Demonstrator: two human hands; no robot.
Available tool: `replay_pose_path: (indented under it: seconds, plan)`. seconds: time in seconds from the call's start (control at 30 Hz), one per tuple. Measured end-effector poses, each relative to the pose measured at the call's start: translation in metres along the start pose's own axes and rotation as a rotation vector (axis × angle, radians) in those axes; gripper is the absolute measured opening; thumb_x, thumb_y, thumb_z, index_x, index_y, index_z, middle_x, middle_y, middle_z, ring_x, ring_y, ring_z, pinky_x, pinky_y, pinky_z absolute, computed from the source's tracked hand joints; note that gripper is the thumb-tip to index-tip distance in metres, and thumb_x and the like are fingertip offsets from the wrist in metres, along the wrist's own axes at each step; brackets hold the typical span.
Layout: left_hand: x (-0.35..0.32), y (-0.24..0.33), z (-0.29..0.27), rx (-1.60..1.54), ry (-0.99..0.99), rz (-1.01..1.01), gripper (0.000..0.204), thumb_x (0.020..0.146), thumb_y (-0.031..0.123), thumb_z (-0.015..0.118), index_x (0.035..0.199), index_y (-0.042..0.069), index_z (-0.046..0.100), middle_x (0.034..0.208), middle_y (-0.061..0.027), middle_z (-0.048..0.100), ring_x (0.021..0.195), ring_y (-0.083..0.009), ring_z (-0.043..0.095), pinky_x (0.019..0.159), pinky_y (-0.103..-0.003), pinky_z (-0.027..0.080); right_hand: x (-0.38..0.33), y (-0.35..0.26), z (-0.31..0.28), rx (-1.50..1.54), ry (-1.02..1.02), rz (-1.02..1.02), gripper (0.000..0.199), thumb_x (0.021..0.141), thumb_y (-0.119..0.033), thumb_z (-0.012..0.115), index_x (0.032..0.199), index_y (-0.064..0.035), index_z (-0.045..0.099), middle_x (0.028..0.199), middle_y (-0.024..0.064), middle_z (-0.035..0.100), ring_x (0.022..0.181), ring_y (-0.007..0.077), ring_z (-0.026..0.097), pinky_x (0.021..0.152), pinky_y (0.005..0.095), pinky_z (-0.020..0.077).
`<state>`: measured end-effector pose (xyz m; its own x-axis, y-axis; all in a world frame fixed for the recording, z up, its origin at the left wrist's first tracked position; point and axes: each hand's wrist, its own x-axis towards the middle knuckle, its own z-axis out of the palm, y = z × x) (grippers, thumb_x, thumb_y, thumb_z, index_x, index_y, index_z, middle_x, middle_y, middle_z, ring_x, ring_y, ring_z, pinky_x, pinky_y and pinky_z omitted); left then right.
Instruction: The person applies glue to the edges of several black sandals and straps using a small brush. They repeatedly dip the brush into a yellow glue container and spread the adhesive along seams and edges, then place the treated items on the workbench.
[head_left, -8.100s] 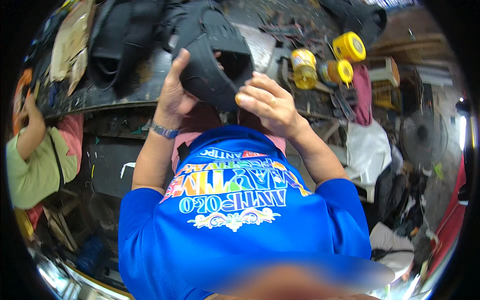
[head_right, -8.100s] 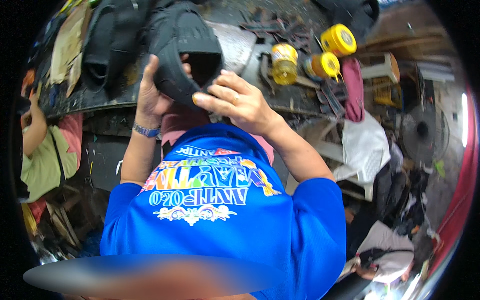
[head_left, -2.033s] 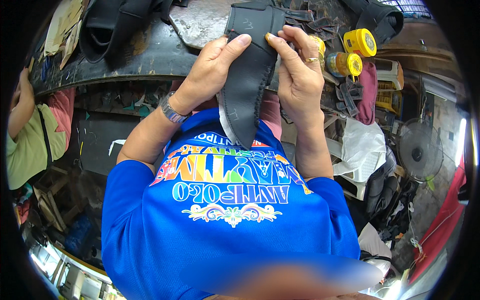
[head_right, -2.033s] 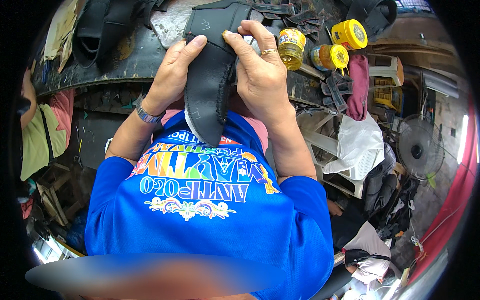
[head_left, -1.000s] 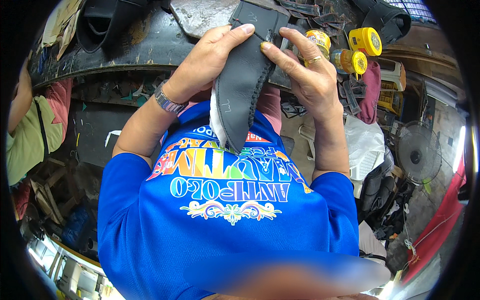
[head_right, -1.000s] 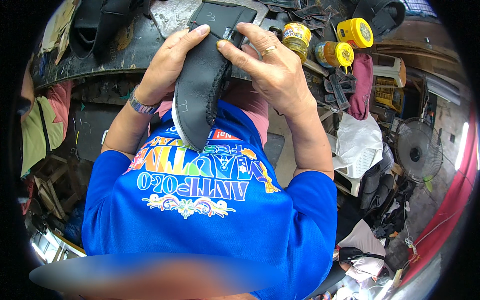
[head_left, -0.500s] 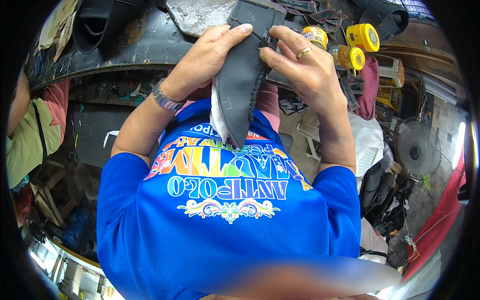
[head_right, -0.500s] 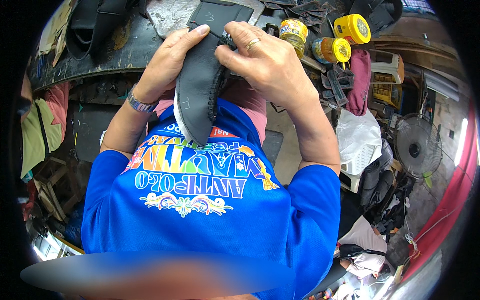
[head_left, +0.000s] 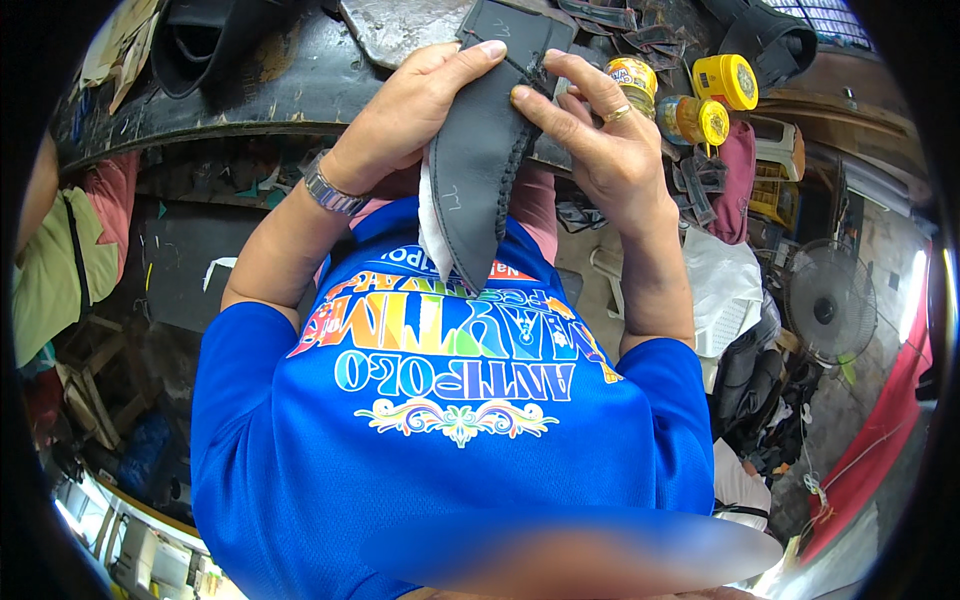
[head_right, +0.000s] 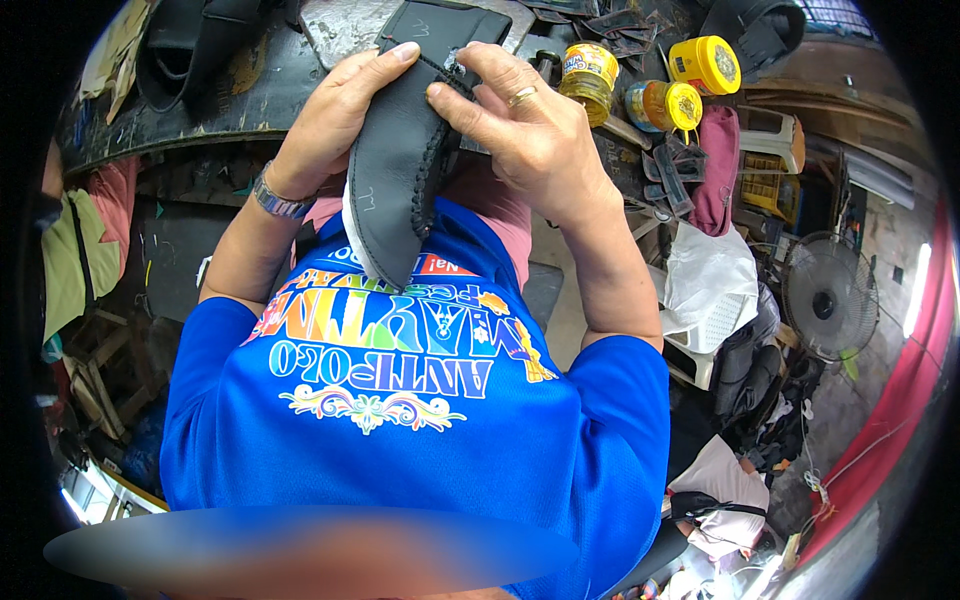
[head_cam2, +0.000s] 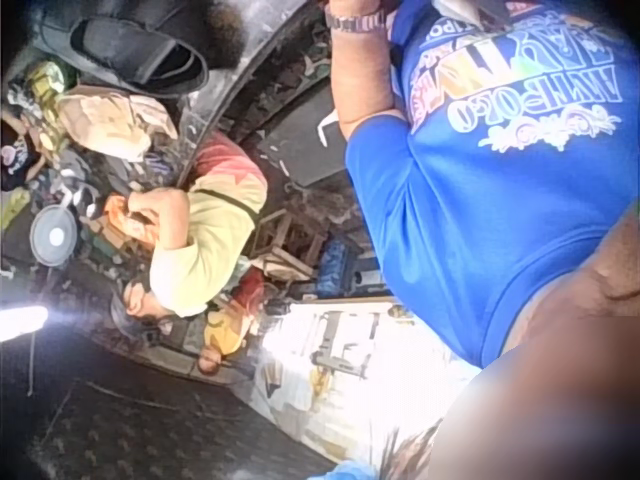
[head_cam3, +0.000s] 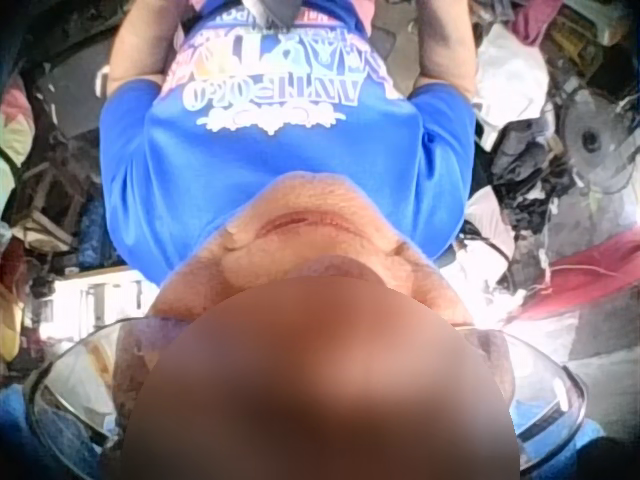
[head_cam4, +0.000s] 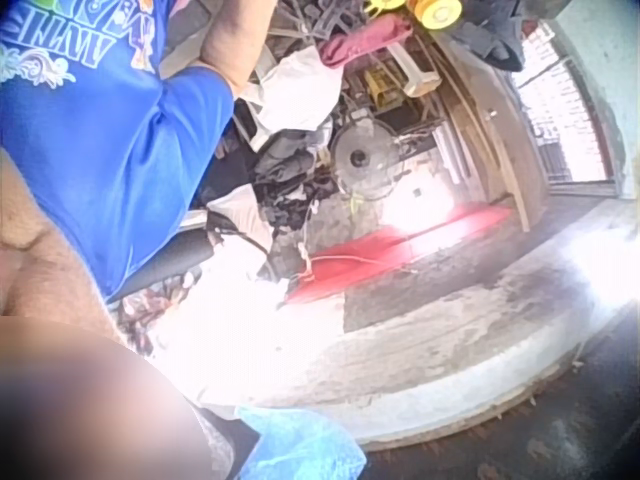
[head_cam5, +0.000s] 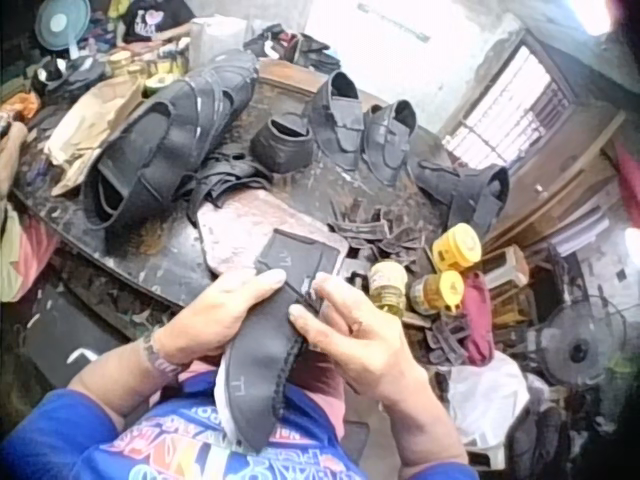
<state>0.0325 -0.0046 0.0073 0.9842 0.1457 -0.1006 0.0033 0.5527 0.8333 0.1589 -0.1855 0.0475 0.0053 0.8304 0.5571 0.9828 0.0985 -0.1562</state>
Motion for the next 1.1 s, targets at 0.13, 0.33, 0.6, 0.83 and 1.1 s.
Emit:
replay_pose_path:
  seconds: [0.13,0.33,0.6,0.83,1.1]
  plan:
    - [0.0,0.002,-0.001,0.011,0.018,-0.004,0.034,0.103,0.032,0.059,0.114,0.0,0.064,0.098,-0.0081,0.072,0.079,-0.0105,0.071,0.068,-0.023,0.058,-0.001,-0.004,-0.007,0.159,0.073,0.078,0.044,0.074,0.014,0.068,0.109,-0.0115,0.077,0.124,0.0165,0.063,0.111,0.0304,0.066,0.089,0.0359,0.0567]
    - [-0.006,0.004,0.001,-0.001,0.174,0.038,0.035,0.104,0.033,0.057,0.102,0.0,0.068,0.091,-0.0062,0.073,0.074,-0.0097,0.069,0.065,-0.023,0.055,-0.042,-0.009,-0.041,0.079,0.261,0.601,0.031,0.08,0.013,0.062,0.103,-0.0027,0.076,0.103,0.0137,0.069,0.097,0.025,0.068,0.087,0.0315,0.0532]
    - [-0.001,-0.002,0.002,-0.007,0.134,0.059,0.035,0.105,0.033,0.056,0.101,0.0,0.069,0.092,-0.0063,0.073,0.075,-0.0092,0.069,0.066,-0.023,0.055,-0.093,0.003,-0.003,-0.212,-0.273,1.066,0.053,0.089,-0.011,0.061,0.142,-0.0116,0.055,0.087,0.0228,0.068,0.081,0.0368,0.068,0.075,0.0447,0.0523]
    - [-0.004,-0.001,0.001,0.023,0.141,0.074,0.037,0.105,0.033,0.056,0.103,-0.001,0.069,0.091,-0.0057,0.073,0.075,-0.009,0.069,0.066,-0.022,0.055,-0.078,-0.006,0.001,-0.371,-0.252,0.958,0.042,0.085,-0.004,0.055,0.126,-0.0083,0.061,0.114,0.0201,0.063,0.102,0.0386,0.065,0.083,0.0463,0.0531]
    - [0.001,-0.001,0.001,0.031,0.014,0.032,0.035,0.103,0.032,0.058,0.112,0.0,0.066,0.1,-0.0083,0.072,0.08,-0.0101,0.07,0.068,-0.023,0.057,-0.03,-0.038,-0.014,0.275,0.31,0.55,0.047,0.079,0.018,0.053,0.113,-0.0061,0.074,0.113,0.0079,0.054,0.089,0.0153,0.054,0.077,0.0263,0.0452]
